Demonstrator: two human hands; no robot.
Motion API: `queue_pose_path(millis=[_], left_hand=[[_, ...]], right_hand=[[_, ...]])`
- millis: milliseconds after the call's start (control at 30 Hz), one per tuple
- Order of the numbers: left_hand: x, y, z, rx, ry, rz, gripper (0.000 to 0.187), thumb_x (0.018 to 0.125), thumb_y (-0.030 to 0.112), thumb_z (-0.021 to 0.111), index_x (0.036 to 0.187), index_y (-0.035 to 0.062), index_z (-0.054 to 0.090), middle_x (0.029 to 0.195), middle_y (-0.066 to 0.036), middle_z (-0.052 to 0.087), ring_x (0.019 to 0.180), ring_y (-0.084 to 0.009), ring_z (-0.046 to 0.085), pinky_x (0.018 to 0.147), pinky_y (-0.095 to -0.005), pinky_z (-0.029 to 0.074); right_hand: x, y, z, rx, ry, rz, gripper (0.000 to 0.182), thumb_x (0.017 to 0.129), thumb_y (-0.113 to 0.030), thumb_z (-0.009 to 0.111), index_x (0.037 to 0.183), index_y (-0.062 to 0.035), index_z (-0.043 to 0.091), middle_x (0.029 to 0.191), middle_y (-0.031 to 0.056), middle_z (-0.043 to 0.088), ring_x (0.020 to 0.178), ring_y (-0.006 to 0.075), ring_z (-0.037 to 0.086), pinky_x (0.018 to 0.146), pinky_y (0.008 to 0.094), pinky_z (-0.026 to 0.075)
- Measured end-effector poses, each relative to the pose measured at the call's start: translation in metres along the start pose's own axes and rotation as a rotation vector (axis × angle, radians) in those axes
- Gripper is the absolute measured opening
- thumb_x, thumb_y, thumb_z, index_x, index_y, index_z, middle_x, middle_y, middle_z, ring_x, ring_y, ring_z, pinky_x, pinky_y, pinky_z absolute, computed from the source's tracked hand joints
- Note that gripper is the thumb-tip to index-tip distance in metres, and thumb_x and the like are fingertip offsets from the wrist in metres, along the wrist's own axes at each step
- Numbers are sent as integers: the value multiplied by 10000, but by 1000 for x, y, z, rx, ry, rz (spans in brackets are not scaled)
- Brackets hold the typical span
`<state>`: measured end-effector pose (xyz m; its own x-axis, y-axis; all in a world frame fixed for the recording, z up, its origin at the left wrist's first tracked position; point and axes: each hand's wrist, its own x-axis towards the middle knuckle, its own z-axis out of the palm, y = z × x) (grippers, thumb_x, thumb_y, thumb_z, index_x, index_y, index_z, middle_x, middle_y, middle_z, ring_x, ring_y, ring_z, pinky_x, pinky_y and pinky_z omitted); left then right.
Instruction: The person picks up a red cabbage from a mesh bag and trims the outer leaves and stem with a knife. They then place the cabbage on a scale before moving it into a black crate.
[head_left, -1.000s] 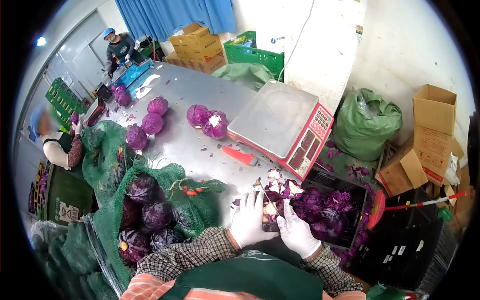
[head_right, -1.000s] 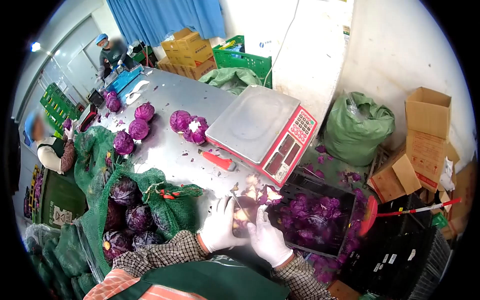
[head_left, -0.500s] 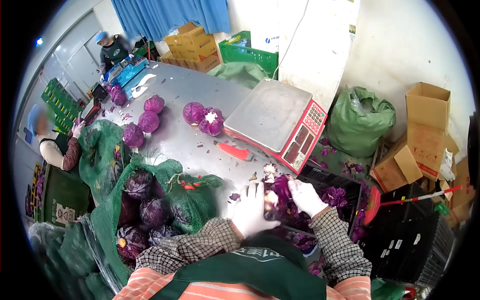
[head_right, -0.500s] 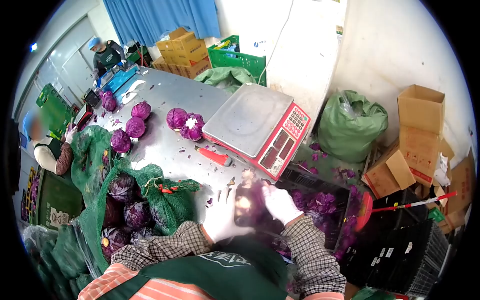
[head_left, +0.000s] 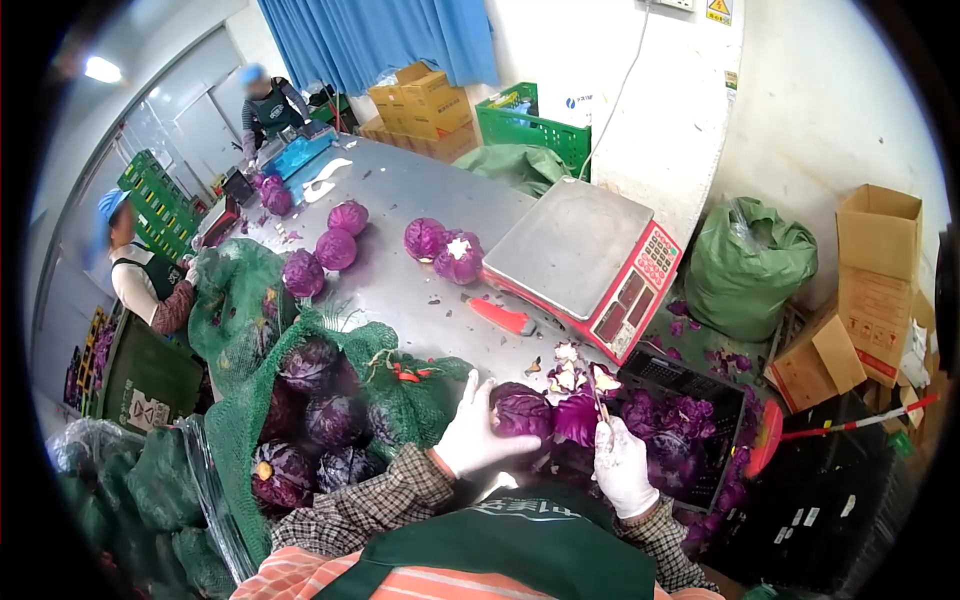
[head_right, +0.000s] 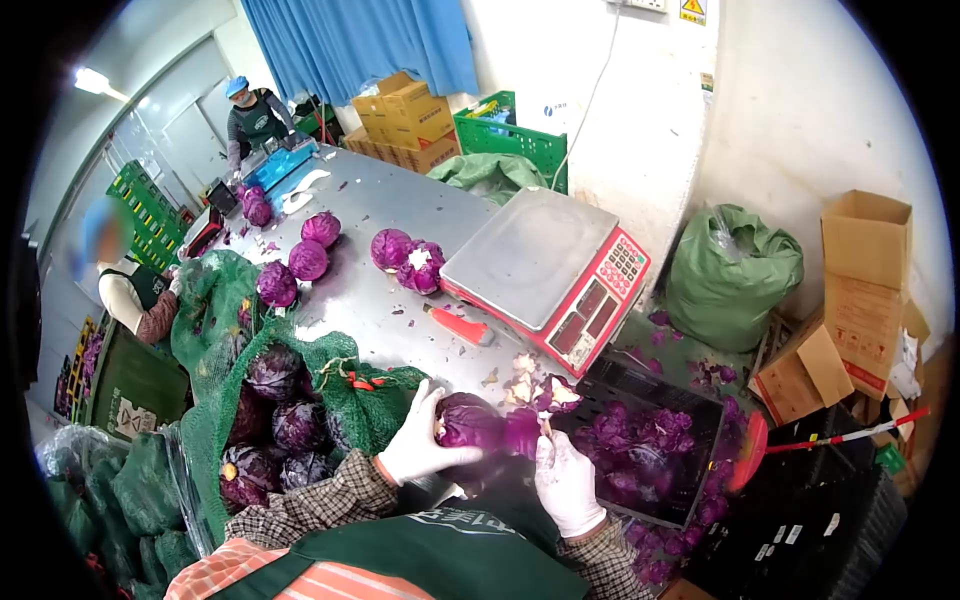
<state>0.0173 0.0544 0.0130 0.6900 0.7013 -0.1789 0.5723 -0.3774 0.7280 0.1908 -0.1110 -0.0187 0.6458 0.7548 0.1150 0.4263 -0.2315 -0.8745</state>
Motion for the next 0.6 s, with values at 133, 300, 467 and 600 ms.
queue_pose_path(millis=[133,300,467,600], left_hand=[[19,-34,7,-99,6,-146,1270,570,556,854,1387,-188,228,1418,-338,289,1365,-389,316,1133,-403,298],[24,-72,19,-612,-136,-157,1071,658,393,868,1364,-168,290,1286,-238,513,1188,-278,541,1032,-359,436],[29,-55,-17,-1036,-124,-364,536,856,193,705,1265,-79,492,1188,-137,613,1045,-222,622,926,-348,519],[42,-36,-10,-34,-229,55,868,637,380,859,1254,-88,466,1173,-208,604,1103,-275,587,959,-366,482]], right_hand=[[-1,42,4,203,1,331,320,1020,-273,445,945,18,555,562,151,551,401,238,575,394,344,446],[-24,112,30,294,285,339,361,1027,-325,426,940,5,540,524,45,520,330,152,475,332,296,392],[-54,251,-58,101,437,479,366,1006,-312,480,1174,9,527,815,130,658,424,208,564,364,313,456],[-20,131,-56,-82,248,397,623,956,-253,582,1458,-24,293,887,140,666,433,155,542,391,303,470]])
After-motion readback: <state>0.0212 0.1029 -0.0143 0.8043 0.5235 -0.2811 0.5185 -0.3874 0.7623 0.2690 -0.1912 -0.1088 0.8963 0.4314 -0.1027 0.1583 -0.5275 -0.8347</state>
